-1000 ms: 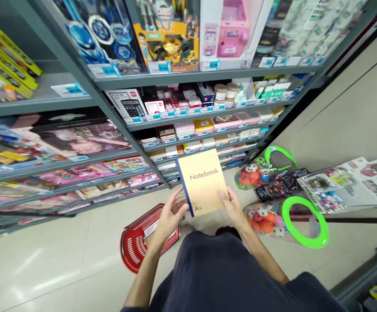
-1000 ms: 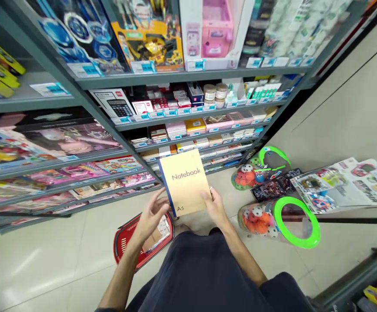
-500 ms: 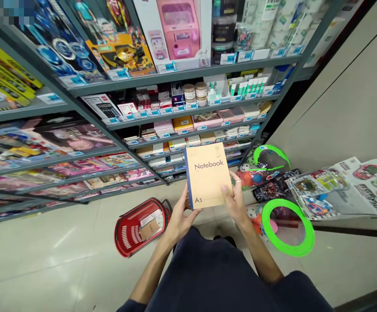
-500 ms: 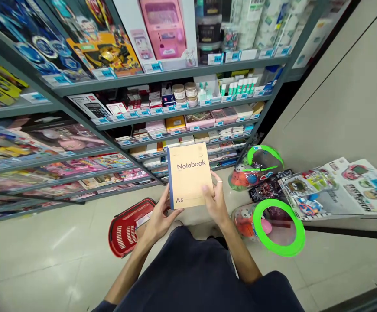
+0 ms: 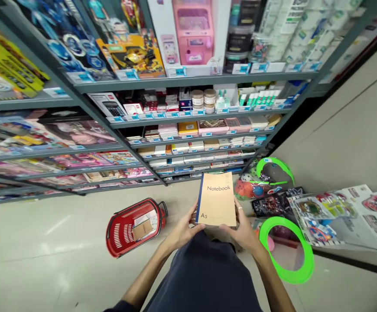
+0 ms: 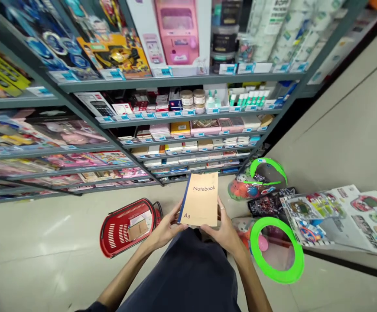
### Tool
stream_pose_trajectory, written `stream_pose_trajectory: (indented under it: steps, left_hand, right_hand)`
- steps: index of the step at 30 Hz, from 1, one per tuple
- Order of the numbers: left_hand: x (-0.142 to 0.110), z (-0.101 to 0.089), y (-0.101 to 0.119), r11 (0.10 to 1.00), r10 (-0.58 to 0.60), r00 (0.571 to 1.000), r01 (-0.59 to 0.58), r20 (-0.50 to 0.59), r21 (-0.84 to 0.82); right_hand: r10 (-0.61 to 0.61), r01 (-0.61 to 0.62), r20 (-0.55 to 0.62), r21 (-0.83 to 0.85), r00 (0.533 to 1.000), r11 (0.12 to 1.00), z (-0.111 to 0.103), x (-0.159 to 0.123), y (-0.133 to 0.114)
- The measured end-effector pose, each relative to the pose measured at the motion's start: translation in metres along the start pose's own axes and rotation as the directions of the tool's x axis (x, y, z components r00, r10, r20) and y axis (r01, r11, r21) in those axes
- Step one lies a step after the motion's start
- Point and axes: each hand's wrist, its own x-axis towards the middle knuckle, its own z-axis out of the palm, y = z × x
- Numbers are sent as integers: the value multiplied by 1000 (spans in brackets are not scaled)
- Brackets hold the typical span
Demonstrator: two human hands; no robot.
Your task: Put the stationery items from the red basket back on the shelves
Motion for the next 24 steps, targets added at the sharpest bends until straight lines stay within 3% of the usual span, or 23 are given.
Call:
stream_pose_trajectory:
  steps: [7, 12, 18, 24]
  left_hand:
    - [22, -14, -3, 920, 62, 997, -78, -53, -385]
    - [25, -34, -9, 846, 95, 988, -145, -123, -513]
    - [9, -77, 3, 893, 82, 969, -176, -234, -415]
    - [-2, -109, 26, 970, 81, 923, -159, -377, -181]
  right_hand:
    - [-9, 2, -87, -86, 996, 996, 11, 28, -6]
    - [-18, 15, -68, -53, 998, 998, 28, 52, -14]
    - [-84, 102, 140, -124, 987, 987, 43, 102, -34]
    - [-247, 285, 299, -88, 922, 955, 61, 156, -59]
